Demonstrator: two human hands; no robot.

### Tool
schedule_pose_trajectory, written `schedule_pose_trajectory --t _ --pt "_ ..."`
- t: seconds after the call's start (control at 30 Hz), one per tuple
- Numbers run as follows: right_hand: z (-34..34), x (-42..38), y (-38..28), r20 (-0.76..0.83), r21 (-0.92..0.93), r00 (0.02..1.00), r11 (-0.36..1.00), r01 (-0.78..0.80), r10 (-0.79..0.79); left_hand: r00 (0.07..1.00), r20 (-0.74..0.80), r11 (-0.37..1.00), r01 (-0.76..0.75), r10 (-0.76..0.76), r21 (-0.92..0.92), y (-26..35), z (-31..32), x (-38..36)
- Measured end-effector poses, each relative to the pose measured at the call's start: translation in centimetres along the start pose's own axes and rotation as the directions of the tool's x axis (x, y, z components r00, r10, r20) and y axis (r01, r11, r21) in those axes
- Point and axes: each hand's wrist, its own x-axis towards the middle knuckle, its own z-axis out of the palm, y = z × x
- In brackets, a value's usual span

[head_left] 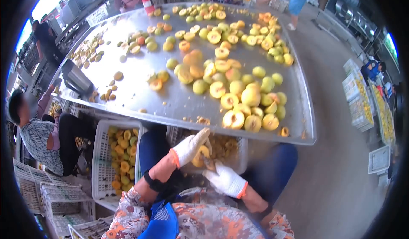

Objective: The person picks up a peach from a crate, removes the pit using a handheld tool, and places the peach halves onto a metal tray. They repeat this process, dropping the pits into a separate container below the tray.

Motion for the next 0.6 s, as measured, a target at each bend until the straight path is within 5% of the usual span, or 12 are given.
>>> schedule_pose_trajectory --t 0.03,0.1,0.13,0.27,0.33,0.43,0.5,0.6 --pt "-0.2 -0.2 -0.8 0.009 0.047 0.999 0.998 -0.037 0.037 0.999 0.011 0.995 0.036 -0.035 -0.098 0.7 0.1 0.0" --pt "0.2 0.2 0.4 -0.141 -0.112 0.971 0.977 0.18 -0.195 0.993 0.112 0.937 0.083 -0.047 -0.34 1.4 -0.1 -0.5" --pt "0.1 0.4 0.8 -0.188 -0.186 0.936 0.947 0.263 -0.297 0.997 0.073 0.943 0.031 -0.007 -0.332 1.7 0.2 -0.8" --pt "-0.6 0.4 0.3 -0.212 -0.16 0.952 0.969 0.191 -0.222 0.979 -0.06 0.948 -0.201 0.192 -0.247 -0.3 1.3 -1.6" --pt "-0.1 1.0 1.6 -0.223 -0.184 0.942 0.96 0.212 -0.251 0.965 -0.226 0.982 -0.162 0.137 -0.095 -0.3 3.1 -2.2" --pt "0.1 0.8 0.8 -0.128 0.1 0.987 0.989 0.107 -0.093 0.951 -0.303 0.986 -0.102 0.056 -0.136 0.1 3.4 -1.7" --pt "0.1 -2.1 -3.7 0.162 0.524 0.977 0.826 -0.206 0.141 0.95 -0.309 0.975 -0.107 0.042 -0.195 0.0 2.8 -1.8" --pt "-0.1 -1.2 -3.6 0.313 0.532 0.944 0.805 -0.263 0.102 0.924 -0.382 0.982 -0.085 0.015 -0.167 -3.3 1.8 -5.1"
